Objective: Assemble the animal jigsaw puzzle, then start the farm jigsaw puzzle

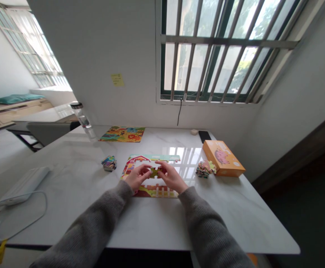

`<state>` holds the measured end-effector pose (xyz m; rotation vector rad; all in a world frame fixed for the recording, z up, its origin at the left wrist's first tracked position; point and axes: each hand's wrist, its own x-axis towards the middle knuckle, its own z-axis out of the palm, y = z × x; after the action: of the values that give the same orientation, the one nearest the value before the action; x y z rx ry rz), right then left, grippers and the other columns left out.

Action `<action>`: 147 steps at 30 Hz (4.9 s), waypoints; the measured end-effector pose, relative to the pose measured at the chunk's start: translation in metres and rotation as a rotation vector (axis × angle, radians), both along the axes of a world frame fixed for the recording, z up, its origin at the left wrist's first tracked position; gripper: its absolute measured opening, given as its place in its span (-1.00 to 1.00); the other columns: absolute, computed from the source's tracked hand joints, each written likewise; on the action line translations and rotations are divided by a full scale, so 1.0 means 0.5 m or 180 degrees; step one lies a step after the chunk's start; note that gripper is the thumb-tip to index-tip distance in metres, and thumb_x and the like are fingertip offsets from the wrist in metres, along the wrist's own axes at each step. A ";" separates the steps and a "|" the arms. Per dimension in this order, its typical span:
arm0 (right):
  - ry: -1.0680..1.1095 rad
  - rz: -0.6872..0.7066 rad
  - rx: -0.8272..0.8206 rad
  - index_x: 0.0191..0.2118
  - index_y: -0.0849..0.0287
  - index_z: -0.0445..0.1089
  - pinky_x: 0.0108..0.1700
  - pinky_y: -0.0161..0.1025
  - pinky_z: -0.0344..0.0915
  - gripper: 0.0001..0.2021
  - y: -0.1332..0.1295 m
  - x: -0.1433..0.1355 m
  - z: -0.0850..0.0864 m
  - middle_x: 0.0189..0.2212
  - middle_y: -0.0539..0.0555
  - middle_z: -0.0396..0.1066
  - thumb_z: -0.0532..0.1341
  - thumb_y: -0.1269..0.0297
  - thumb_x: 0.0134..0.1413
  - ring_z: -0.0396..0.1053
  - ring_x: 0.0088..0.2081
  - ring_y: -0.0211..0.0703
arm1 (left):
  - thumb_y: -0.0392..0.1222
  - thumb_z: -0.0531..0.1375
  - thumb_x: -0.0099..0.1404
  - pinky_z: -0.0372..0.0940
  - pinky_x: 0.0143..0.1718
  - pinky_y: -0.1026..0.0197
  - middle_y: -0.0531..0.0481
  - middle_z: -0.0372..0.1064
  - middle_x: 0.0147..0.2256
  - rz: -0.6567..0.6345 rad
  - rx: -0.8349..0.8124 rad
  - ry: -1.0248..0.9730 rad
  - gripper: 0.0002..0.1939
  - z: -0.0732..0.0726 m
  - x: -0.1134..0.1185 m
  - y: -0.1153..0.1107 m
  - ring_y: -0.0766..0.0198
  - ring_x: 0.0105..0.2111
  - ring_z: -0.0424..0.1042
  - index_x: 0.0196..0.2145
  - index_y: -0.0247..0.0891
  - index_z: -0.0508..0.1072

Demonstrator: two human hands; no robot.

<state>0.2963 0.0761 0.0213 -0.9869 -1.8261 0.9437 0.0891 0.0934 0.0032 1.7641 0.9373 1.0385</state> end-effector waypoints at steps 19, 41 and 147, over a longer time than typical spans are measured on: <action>-0.1637 -0.0725 0.1532 0.23 0.03 0.28 0.13 -0.03 0.37 -0.58 -0.001 0.099 -0.018 0.11 0.15 0.39 0.16 0.35 0.28 0.38 0.11 -0.02 | -0.14 0.14 0.34 0.40 -0.25 0.12 -0.05 0.48 -0.38 0.0423 0.0040 0.0135 -0.71 -0.002 0.071 0.011 0.20 -0.36 0.48 -0.04 -0.32 0.42; -0.2592 -0.1546 0.0425 0.13 0.05 0.40 0.09 -0.26 0.26 -0.63 0.051 0.152 -0.054 0.17 0.11 0.34 0.08 0.41 0.27 0.40 0.07 -0.09 | -0.22 0.13 0.36 0.27 0.16 -0.01 -0.15 0.40 0.08 -0.0150 0.1653 0.2508 -0.66 0.022 0.139 0.011 0.04 0.10 0.34 0.07 -0.27 0.44; 0.0316 -0.0453 -0.0172 0.09 0.16 0.36 -0.18 -0.18 0.36 -0.61 -0.003 0.064 -0.028 -0.32 0.04 0.46 0.18 0.10 0.22 0.42 -0.27 -0.15 | -0.11 0.42 0.11 0.40 -0.31 0.22 0.01 0.47 -0.37 -0.0446 -0.0514 -0.1063 -0.62 -0.021 0.120 0.053 0.30 -0.40 0.49 -0.27 -0.29 0.32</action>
<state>0.3284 0.0748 0.0070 -1.0692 -1.6333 0.9417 0.1492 0.1197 -0.0072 1.4457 0.6598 1.0921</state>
